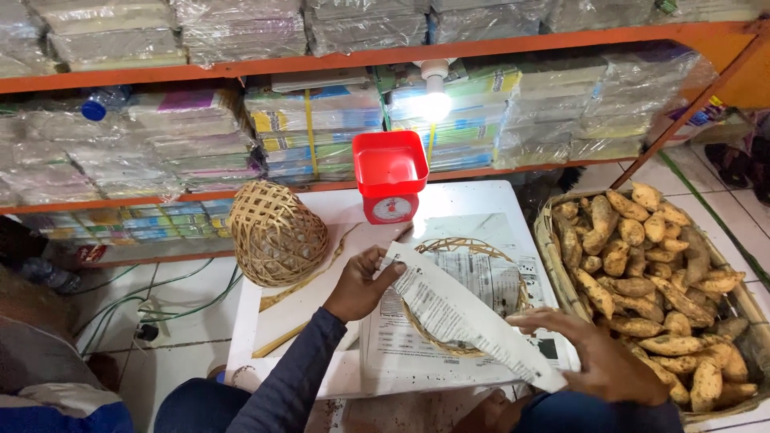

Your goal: Lining a small woven basket with newspaper as part of food preparation.

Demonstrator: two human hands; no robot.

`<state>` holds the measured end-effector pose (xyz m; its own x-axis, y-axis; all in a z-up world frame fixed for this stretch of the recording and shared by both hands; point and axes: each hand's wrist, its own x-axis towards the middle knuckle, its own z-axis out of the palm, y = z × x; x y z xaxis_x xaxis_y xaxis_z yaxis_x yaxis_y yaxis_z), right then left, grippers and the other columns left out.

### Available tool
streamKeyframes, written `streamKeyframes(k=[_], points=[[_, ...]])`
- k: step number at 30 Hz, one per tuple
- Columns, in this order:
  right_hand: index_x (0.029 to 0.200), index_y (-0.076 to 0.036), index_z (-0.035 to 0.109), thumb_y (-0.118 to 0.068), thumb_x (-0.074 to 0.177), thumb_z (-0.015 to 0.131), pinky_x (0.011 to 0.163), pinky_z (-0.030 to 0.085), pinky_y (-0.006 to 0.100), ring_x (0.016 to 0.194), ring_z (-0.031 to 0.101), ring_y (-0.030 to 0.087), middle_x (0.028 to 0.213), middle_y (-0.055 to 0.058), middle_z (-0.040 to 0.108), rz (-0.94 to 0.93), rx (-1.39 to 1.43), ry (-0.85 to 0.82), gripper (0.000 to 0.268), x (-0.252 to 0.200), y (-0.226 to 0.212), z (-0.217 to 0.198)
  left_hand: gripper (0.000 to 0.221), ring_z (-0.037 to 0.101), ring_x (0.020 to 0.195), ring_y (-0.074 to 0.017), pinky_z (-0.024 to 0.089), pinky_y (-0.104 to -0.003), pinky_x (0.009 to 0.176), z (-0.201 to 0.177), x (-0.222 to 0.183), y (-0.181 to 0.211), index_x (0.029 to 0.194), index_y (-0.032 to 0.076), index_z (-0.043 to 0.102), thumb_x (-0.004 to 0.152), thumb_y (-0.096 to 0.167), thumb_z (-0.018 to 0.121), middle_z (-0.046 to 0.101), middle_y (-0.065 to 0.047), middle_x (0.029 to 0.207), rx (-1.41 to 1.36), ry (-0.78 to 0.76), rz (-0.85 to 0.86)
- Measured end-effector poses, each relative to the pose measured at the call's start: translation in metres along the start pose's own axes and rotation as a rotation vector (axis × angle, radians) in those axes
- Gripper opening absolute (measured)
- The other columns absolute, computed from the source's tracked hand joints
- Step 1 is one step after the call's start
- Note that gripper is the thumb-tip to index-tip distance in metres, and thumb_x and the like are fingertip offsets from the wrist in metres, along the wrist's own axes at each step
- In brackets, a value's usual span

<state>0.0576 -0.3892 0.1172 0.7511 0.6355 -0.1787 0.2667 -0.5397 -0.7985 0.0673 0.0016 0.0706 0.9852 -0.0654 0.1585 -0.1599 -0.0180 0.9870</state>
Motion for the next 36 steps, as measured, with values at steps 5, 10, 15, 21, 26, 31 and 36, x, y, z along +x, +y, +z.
streamKeyframes(k=[5, 10, 15, 21, 26, 31, 36], points=[[0.157, -0.031, 0.053, -0.039, 0.053, 0.093, 0.111, 0.044, 0.057, 0.15, 0.05, 0.025, 0.167, -0.007, 0.049, 0.486, 0.23, -0.008, 0.112, -0.007, 0.012, 0.011, 0.01, 0.068, 0.085, -0.0109, 0.056, -0.027, 0.069, 0.008, -0.001, -0.002, 0.097, 0.013, 0.066, 0.098, 0.022, 0.07, 0.075, 0.0, 0.094, 0.018, 0.046, 0.018], [0.103, 0.008, 0.092, -0.015, 0.085, 0.081, 0.056, 0.038, 0.04, 0.06, 0.057, 0.026, 0.068, 0.016, 0.076, 0.263, 0.374, 0.233, 0.031, -0.003, 0.086, 0.026, 0.014, 0.059, 0.074, -0.0074, 0.048, -0.028, 0.066, 0.009, 0.001, -0.006, 0.092, 0.015, 0.063, 0.099, 0.025, 0.069, 0.069, 0.003, 0.083, 0.083, 0.08, 0.094], [0.093, 0.008, 0.077, -0.055, 0.102, 0.067, 0.074, 0.047, 0.043, 0.084, 0.067, 0.033, 0.092, 0.022, 0.073, -0.281, 0.829, 0.231, 0.064, 0.015, 0.074, -0.001, 0.01, 0.05, 0.145, -0.0226, 0.054, -0.031, 0.103, 0.011, 0.004, 0.002, 0.1, 0.011, 0.064, 0.098, 0.02, 0.066, 0.045, -0.012, 0.162, -0.05, -0.016, 0.125], [0.154, -0.003, 0.049, -0.053, 0.102, 0.044, 0.107, 0.048, 0.068, 0.139, 0.054, 0.049, 0.159, 0.028, 0.047, 0.081, 1.014, -0.382, 0.072, 0.104, 0.001, -0.026, 0.015, 0.041, 0.154, -0.0249, 0.043, -0.04, 0.107, 0.018, 0.018, 0.0, 0.101, 0.017, 0.071, 0.094, 0.03, 0.07, 0.064, -0.012, 0.145, 0.057, 0.01, -0.006], [0.144, -0.001, 0.053, -0.053, 0.105, 0.032, 0.097, 0.049, 0.053, 0.102, 0.067, 0.038, 0.124, 0.024, 0.068, 0.345, 1.072, -0.304, 0.068, 0.159, -0.004, 0.022, 0.018, 0.034, 0.147, -0.0456, 0.035, -0.066, 0.112, 0.028, 0.015, -0.007, 0.098, 0.008, 0.063, 0.104, 0.024, 0.069, 0.065, -0.021, 0.125, -0.021, 0.0, 0.185], [0.13, -0.004, 0.068, -0.056, 0.106, 0.039, 0.086, 0.059, 0.052, 0.087, 0.075, 0.038, 0.113, 0.026, 0.076, 0.433, 0.992, -0.323, 0.063, 0.186, 0.037, 0.045, 0.016, 0.047, 0.139, -0.0309, 0.037, -0.055, 0.113, 0.032, 0.017, -0.017, 0.097, 0.011, 0.063, 0.103, 0.024, 0.071, 0.066, -0.011, 0.124, -0.024, 0.052, 0.198], [0.126, -0.003, 0.07, -0.053, 0.106, 0.038, 0.084, 0.06, 0.051, 0.086, 0.077, 0.037, 0.11, 0.026, 0.078, 0.39, 0.92, -0.379, 0.063, 0.194, 0.102, 0.035, 0.013, 0.057, 0.13, -0.0302, 0.038, -0.05, 0.114, 0.034, 0.015, -0.008, 0.095, 0.012, 0.066, 0.103, 0.022, 0.07, 0.069, -0.011, 0.114, -0.001, 0.103, 0.227]])
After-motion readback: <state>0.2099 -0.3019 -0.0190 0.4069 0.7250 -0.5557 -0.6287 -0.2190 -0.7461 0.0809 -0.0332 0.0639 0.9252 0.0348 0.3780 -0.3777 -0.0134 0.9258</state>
